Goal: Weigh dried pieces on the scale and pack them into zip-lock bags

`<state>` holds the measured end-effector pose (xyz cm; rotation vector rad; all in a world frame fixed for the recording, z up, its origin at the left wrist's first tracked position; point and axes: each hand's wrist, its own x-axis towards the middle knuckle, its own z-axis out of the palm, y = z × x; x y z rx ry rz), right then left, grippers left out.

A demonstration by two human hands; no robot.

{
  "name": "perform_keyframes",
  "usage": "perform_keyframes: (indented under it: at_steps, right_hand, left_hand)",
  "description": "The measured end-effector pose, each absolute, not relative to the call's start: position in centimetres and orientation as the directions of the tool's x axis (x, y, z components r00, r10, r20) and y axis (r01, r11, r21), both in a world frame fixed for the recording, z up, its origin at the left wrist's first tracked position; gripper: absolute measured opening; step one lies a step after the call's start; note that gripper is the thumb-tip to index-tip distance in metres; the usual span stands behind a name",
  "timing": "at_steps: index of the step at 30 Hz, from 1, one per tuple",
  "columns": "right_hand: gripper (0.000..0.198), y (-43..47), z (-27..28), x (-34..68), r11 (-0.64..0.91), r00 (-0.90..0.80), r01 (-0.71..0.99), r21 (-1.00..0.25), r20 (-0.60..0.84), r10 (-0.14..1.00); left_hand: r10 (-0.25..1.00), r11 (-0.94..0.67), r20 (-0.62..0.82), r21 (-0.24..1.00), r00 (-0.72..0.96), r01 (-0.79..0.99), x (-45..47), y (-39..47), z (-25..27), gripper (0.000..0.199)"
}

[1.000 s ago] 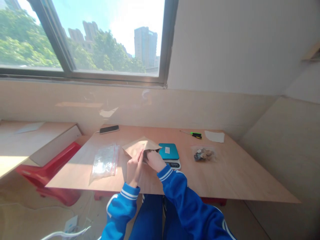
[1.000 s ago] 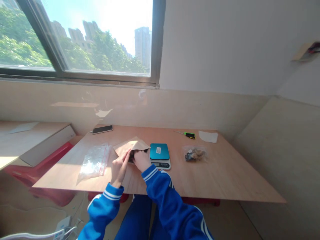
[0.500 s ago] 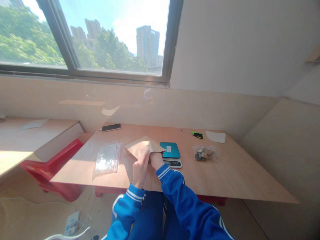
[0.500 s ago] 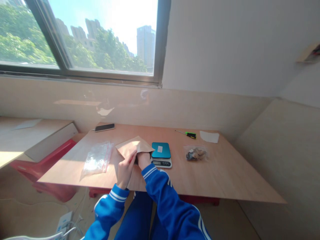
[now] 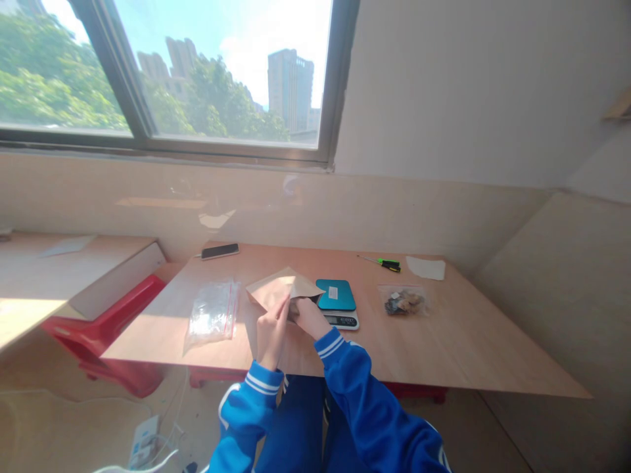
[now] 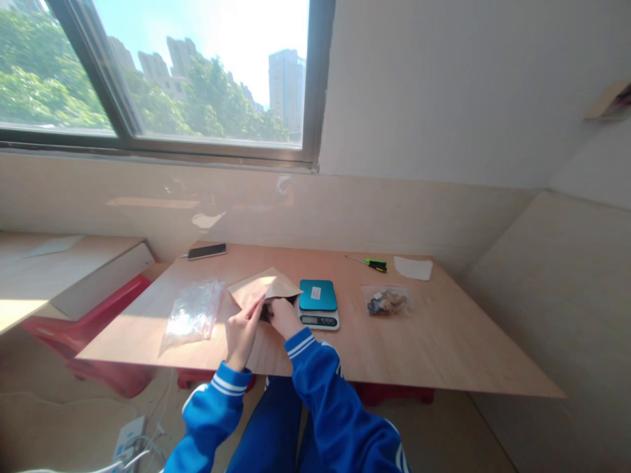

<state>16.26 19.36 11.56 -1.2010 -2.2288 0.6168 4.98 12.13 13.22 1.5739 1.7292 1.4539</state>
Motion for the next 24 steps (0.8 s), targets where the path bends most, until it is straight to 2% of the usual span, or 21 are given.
perform_keyframes:
  at_steps: [4, 9, 11, 13, 15, 17, 18, 24]
  right_hand:
    - [0.045, 18.0, 13.8, 17.6, 0.535, -0.488, 0.573, -0.620, 0.266, 0.831]
    - [0.041, 17.1, 16.7, 19.9, 0.561, -0.520, 0.299, -0.772, 0.362, 0.774]
    - [0.045, 17.8, 16.8, 21.5, 0.519, -0.441, 0.196, -0.832, 0.398, 0.804]
    - [0.050, 19.3, 15.9, 23.4, 0.481, -0.296, 0.166, -0.861, 0.422, 0.857]
    - [0.053, 21.4, 14.3, 25.3, 0.439, -0.177, 0.287, -0.851, 0.403, 0.898]
    - [0.053, 23.5, 12.2, 26.8, 0.377, -0.150, 0.510, -0.773, 0.352, 0.924]
    - [0.052, 24.5, 11.3, 27.3, 0.357, -0.147, 0.570, -0.740, 0.335, 0.931]
    - [0.051, 27.0, 7.8, 27.7, 0.338, -0.189, 0.739, -0.583, 0.302, 0.934]
  left_hand:
    - [0.874, -0.188, 0.378, 0.842, -0.305, 0.505, 4.3, 12.7, 14.0, 0.031]
    - [0.847, -0.182, 0.411, 0.820, -0.337, 0.542, 3.4, 13.9, 15.1, 0.029]
    - [0.832, -0.181, 0.425, 0.815, -0.355, 0.551, 2.9, 14.4, 15.5, 0.030]
    - [0.821, -0.189, 0.440, 0.810, -0.363, 0.555, 2.4, 14.7, 15.9, 0.031]
    - [0.814, -0.201, 0.451, 0.810, -0.366, 0.551, 2.1, 14.9, 16.1, 0.031]
    - [0.812, -0.206, 0.454, 0.812, -0.368, 0.546, 2.1, 14.8, 16.1, 0.031]
    - [0.813, -0.204, 0.451, 0.814, -0.369, 0.544, 2.1, 14.8, 16.0, 0.031]
    - [0.821, -0.167, 0.425, 0.818, -0.382, 0.551, 2.2, 14.7, 15.5, 0.031]
